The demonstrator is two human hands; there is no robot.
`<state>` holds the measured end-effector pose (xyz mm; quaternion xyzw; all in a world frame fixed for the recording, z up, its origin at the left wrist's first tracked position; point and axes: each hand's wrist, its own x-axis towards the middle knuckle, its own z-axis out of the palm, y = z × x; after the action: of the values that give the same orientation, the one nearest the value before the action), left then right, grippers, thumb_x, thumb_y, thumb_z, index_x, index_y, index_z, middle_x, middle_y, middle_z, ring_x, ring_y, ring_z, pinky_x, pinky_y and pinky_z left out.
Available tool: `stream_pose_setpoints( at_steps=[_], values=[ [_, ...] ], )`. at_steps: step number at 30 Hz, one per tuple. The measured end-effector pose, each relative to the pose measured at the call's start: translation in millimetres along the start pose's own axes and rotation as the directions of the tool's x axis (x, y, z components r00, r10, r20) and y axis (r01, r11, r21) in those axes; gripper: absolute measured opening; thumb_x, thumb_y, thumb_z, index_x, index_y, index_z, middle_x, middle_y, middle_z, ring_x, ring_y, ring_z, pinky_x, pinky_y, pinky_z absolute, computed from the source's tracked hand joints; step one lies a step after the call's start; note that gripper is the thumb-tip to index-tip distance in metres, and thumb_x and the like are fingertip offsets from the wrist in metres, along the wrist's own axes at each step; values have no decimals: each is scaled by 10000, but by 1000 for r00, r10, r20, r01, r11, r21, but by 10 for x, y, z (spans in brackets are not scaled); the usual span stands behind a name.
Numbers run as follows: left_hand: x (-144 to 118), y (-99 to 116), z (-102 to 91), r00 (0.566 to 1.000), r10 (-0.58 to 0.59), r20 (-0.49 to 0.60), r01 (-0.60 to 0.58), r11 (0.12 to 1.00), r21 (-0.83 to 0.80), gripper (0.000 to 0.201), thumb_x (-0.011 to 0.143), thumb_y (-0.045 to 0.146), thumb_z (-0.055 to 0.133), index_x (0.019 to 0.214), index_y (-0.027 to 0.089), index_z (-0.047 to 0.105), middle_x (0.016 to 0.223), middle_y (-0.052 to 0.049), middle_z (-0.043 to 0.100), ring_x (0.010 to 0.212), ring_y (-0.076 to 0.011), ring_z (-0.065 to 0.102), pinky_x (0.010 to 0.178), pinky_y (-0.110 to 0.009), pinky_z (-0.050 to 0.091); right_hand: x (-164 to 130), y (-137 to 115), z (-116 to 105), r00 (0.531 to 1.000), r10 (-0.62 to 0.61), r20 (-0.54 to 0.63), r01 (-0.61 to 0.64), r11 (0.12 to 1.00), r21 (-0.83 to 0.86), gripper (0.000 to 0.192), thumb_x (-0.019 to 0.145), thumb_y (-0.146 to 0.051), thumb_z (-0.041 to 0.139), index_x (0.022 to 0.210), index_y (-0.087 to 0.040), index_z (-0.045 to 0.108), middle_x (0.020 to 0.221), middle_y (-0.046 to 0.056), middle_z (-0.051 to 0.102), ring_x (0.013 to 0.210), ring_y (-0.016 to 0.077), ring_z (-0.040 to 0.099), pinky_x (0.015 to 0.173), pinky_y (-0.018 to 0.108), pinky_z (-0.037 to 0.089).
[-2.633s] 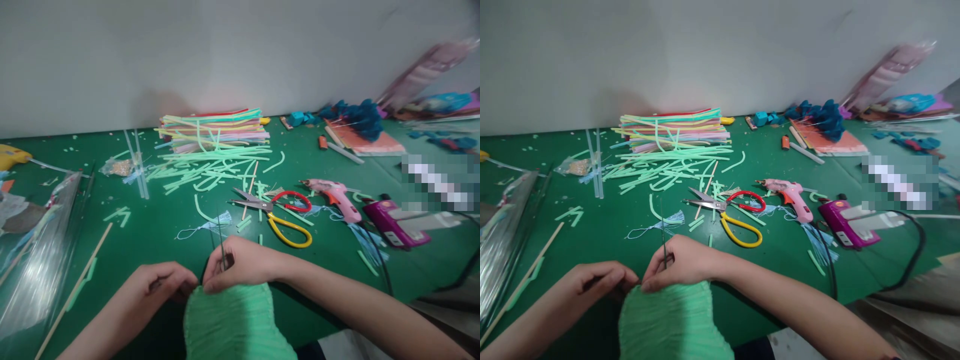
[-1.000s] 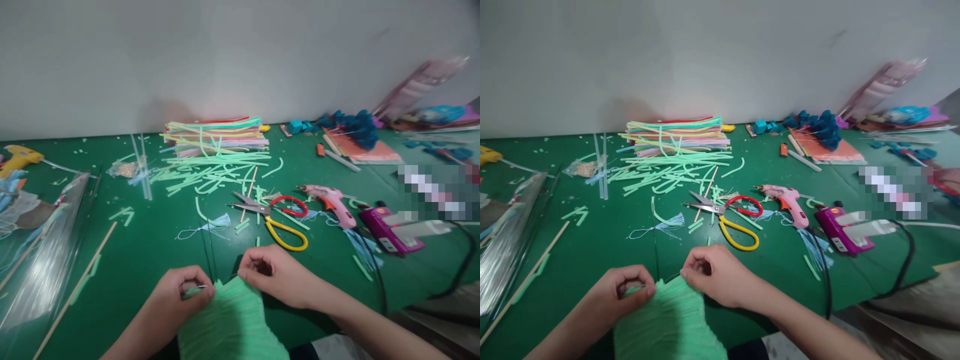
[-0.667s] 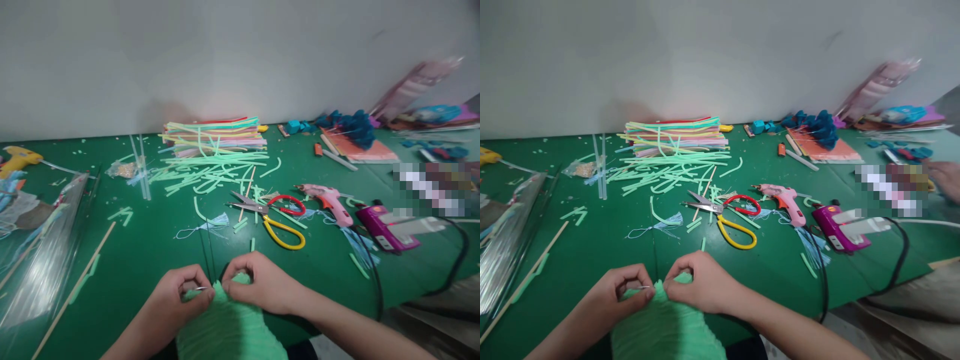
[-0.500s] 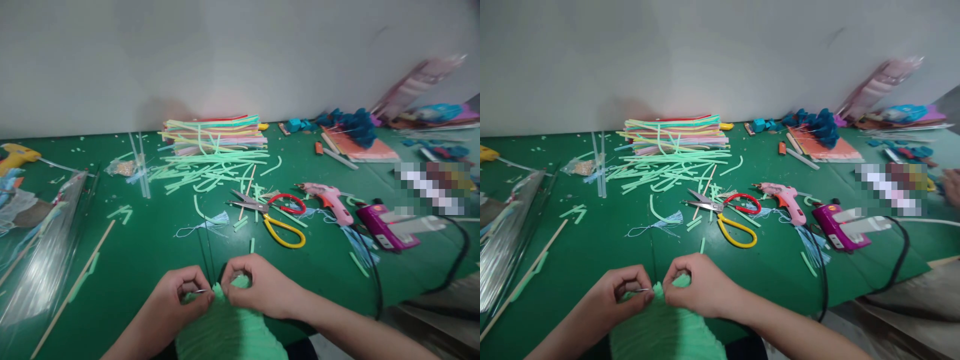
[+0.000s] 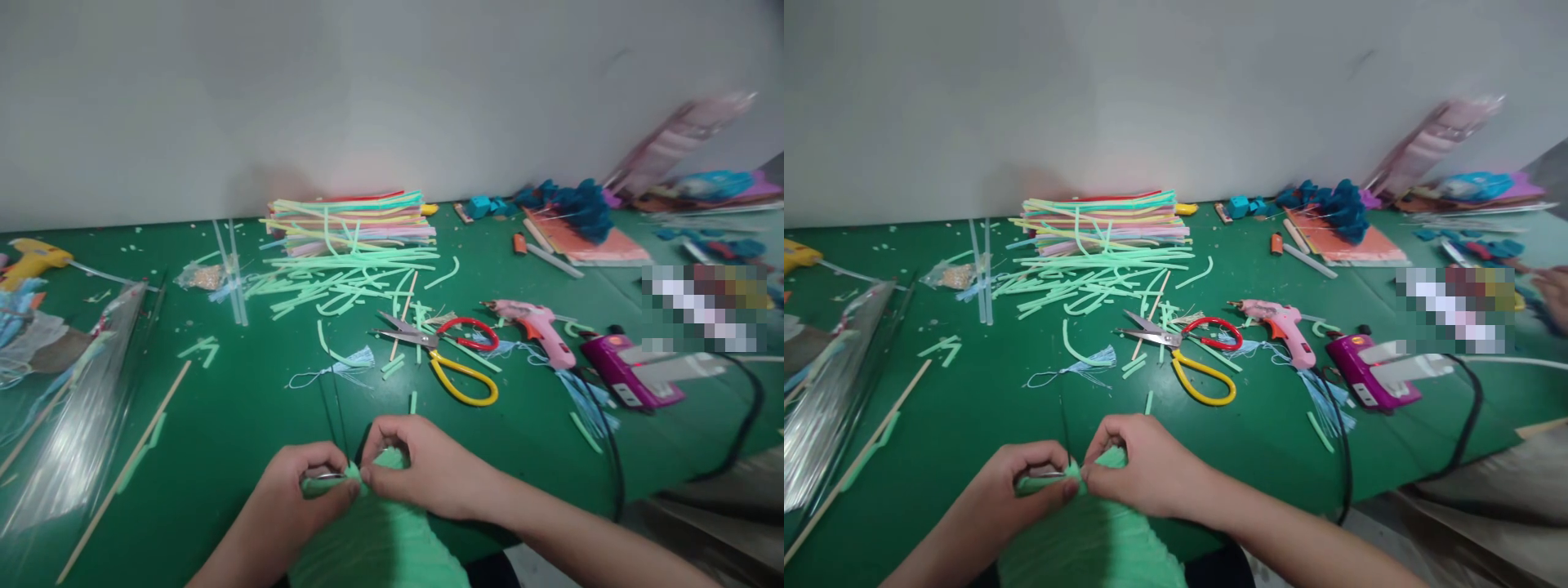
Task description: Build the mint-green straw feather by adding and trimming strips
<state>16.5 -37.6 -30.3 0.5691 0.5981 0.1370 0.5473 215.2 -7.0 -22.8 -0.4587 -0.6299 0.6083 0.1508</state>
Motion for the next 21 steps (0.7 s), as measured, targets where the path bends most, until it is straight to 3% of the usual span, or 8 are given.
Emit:
stream_pose_setpoints(
  at_steps=[4,9,12,14,16,17,20,21],
  values=[
    [-28,59,-38,997,-50,-57,41,988,-147,240,721,435,697,728,195,703,716,2,655,741,-197,571,685,-269,416,19,11,-70,999,-27,18,24,989,147,150,761,-294,690,834,-163,689,783,7,673,716,134,558,641,233,405],
    [-80,224,-192,997,-53,54,75,819,-570,427,646,464,782,983,208,732,843,-33,752,746,-230,665,754,-340,533,97,-38,-147,969,-4,-247,107,908,404,258,742,-397,757,811,-163,673,761,-13,626,712,109,517,650,209,389],
    [-86,272,-351,998,64,24,-44,869,-493,361,706,447,752,995,231,756,928,-40,781,822,-267,707,796,-359,559,150,-109,-199,944,-81,-320,230,857,461,261,758,-410,758,856,-181,677,815,-11,633,755,110,534,709,219,407],
    [-96,283,-463,978,160,-130,-189,950,-247,278,758,446,707,941,249,778,899,-21,792,832,-283,723,741,-323,576,179,-171,-248,933,-145,-330,309,793,524,288,793,-445,720,931,-194,681,878,11,656,810,133,572,768,254,434],
    [-125,291,-554,865,372,-336,-356,928,109,230,828,398,639,982,291,773,934,17,793,859,-275,734,713,-284,585,204,-242,-313,908,-183,-376,387,708,591,345,858,-503,624,1012,-198,676,999,49,672,940,171,597,858,301,447],
    [-143,296,-589,754,522,-399,-428,851,304,250,876,340,578,1054,309,750,1018,30,780,914,-263,729,754,-278,582,217,-281,-350,896,-187,-402,417,665,620,375,889,-524,568,1042,-197,671,1067,65,668,1011,183,591,900,316,444],
    [-183,311,-664,344,904,-252,-513,406,756,461,931,109,401,1314,292,582,1303,22,651,1164,-205,626,1033,-314,452,259,-392,-446,942,-188,-278,335,563,755,450,939,-551,452,1095,-182,658,1146,86,658,1027,176,610,898,314,469],
    [-182,311,-689,253,956,-148,-500,260,826,499,932,64,375,1360,267,529,1323,9,636,1208,-185,593,1095,-329,385,277,-421,-463,969,-194,-152,235,543,806,490,934,-575,435,1098,-170,657,1110,93,673,958,170,637,853,309,494]
  ],
)
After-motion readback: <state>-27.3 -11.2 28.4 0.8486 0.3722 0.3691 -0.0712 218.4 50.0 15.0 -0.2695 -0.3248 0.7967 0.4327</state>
